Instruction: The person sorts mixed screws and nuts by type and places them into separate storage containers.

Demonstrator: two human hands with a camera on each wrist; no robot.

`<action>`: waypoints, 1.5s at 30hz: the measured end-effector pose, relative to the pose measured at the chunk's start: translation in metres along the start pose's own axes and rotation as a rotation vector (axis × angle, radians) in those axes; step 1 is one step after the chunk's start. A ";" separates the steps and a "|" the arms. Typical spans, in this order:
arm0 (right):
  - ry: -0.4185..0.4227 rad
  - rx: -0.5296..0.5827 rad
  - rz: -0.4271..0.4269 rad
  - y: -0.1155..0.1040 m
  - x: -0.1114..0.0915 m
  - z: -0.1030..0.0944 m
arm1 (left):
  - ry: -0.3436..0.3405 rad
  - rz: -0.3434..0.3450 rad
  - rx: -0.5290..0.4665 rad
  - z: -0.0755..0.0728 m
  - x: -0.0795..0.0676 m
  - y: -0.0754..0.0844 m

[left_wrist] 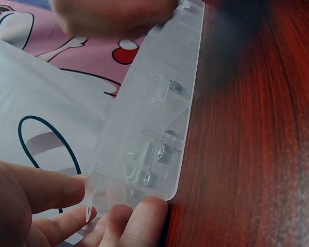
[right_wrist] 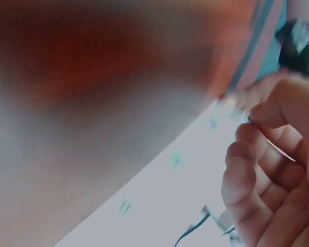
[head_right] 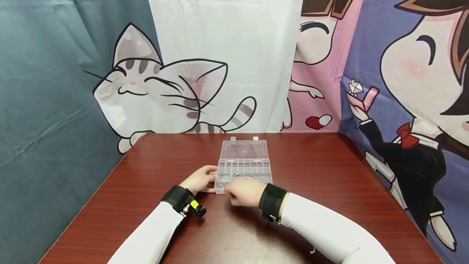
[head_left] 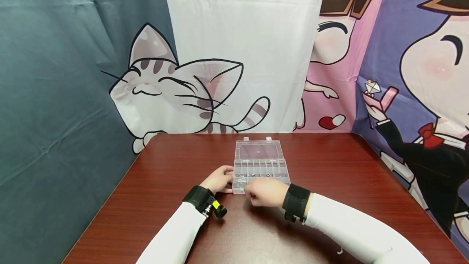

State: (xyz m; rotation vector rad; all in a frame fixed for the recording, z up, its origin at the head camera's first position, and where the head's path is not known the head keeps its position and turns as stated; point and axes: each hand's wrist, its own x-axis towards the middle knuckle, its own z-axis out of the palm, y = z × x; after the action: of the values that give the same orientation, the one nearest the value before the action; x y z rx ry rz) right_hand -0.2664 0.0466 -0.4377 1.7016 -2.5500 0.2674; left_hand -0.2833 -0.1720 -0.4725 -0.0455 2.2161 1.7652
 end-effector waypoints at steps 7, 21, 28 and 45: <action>0.042 0.057 0.103 0.034 0.004 -0.008 | -0.003 -0.005 0.003 0.000 -0.001 0.001; 0.061 0.026 0.185 0.071 0.019 -0.008 | 0.005 -0.003 0.011 0.001 -0.001 0.003; 0.063 0.035 0.197 0.072 0.021 -0.006 | -0.004 0.022 0.006 -0.001 -0.001 0.002; 0.082 0.046 0.191 0.072 0.016 -0.005 | -0.003 -0.003 0.023 0.000 -0.002 0.004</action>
State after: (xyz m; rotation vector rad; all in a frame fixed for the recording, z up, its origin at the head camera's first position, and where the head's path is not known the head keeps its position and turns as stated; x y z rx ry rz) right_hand -0.3391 0.0598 -0.4378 1.4296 -2.6664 0.3994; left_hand -0.2822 -0.1713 -0.4687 -0.0413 2.2320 1.7371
